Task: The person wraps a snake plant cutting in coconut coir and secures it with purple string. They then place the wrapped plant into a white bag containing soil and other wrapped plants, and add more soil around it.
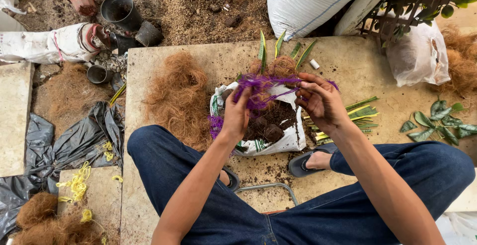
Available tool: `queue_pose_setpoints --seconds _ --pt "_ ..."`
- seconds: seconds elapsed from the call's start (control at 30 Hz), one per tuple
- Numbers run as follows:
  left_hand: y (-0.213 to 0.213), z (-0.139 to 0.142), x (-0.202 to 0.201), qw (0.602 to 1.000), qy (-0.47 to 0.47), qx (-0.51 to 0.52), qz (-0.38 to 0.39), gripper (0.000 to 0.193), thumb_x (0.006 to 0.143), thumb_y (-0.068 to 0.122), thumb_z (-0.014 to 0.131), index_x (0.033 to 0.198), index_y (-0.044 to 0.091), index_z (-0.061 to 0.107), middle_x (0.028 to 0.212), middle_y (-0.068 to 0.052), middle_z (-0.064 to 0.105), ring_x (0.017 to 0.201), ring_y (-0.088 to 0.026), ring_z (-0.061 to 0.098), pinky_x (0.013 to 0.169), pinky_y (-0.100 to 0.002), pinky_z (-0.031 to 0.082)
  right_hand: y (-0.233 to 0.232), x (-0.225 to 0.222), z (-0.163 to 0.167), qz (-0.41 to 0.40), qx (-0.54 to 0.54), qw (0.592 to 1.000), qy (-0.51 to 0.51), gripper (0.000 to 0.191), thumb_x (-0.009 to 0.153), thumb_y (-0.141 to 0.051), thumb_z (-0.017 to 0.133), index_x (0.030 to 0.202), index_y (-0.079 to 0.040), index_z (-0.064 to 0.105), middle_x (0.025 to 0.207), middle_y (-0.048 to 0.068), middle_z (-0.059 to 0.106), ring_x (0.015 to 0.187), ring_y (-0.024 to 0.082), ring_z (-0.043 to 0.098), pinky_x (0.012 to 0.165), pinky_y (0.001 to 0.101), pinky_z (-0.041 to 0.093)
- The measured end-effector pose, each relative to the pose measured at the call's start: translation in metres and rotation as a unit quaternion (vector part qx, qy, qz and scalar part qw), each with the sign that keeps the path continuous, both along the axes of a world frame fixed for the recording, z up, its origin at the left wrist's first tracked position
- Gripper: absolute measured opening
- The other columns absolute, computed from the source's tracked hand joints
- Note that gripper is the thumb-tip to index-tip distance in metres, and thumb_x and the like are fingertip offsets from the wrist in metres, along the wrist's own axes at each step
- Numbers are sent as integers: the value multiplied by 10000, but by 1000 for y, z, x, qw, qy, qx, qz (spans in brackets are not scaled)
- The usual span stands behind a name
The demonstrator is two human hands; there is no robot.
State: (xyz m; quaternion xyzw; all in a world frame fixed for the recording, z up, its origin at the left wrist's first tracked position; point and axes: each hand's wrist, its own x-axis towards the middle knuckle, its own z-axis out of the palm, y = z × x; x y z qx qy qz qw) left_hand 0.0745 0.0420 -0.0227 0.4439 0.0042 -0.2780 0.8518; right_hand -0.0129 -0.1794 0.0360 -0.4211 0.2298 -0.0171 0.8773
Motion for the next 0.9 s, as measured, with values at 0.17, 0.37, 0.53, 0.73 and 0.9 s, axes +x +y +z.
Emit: queue_pose_setpoints --seconds 0.17,0.37,0.53,0.73,0.9 --pt "16 8 11 983 149 -106 31 349 963 350 616 1207 100 615 1102 -110 765 1004 -199 728 1034 -346 509 -2 -2 -3 -13 -1 1000 -17 245 940 -82 709 1182 -73 674 1025 16 706 937 134 692 860 328 577" --pt "26 -4 19 974 143 -172 20 322 1099 352 650 1208 57 582 939 -83 661 752 -167 622 697 -258 522 -4 -1 -2 -51 24 998 -36 215 922 -67 745 1117 -112 666 1054 45 730 996 162 716 891 341 578" --pt "13 -8 6 988 -86 86 -97 430 1057 364 627 1323 27 604 866 -30 645 639 -74 523 575 -191 427 -3 1 -4 -70 -26 994 -75 215 934 -9 757 1132 -44 682 1058 105 756 992 203 745 882 332 616" --pt "5 5 -5 949 -198 191 -158 350 964 228 736 1198 -31 709 898 -12 729 736 -54 606 645 -226 504 -5 1 -4 -100 -114 987 -52 220 955 6 738 1169 22 690 1049 129 770 943 193 759 849 313 626" --pt "9 3 3 953 -182 207 -124 278 1004 236 618 1060 -11 732 785 9 696 628 -63 591 555 -234 483 -6 1 4 -112 -121 985 -45 232 916 -38 773 1133 -22 692 1030 82 759 948 152 740 809 303 609"
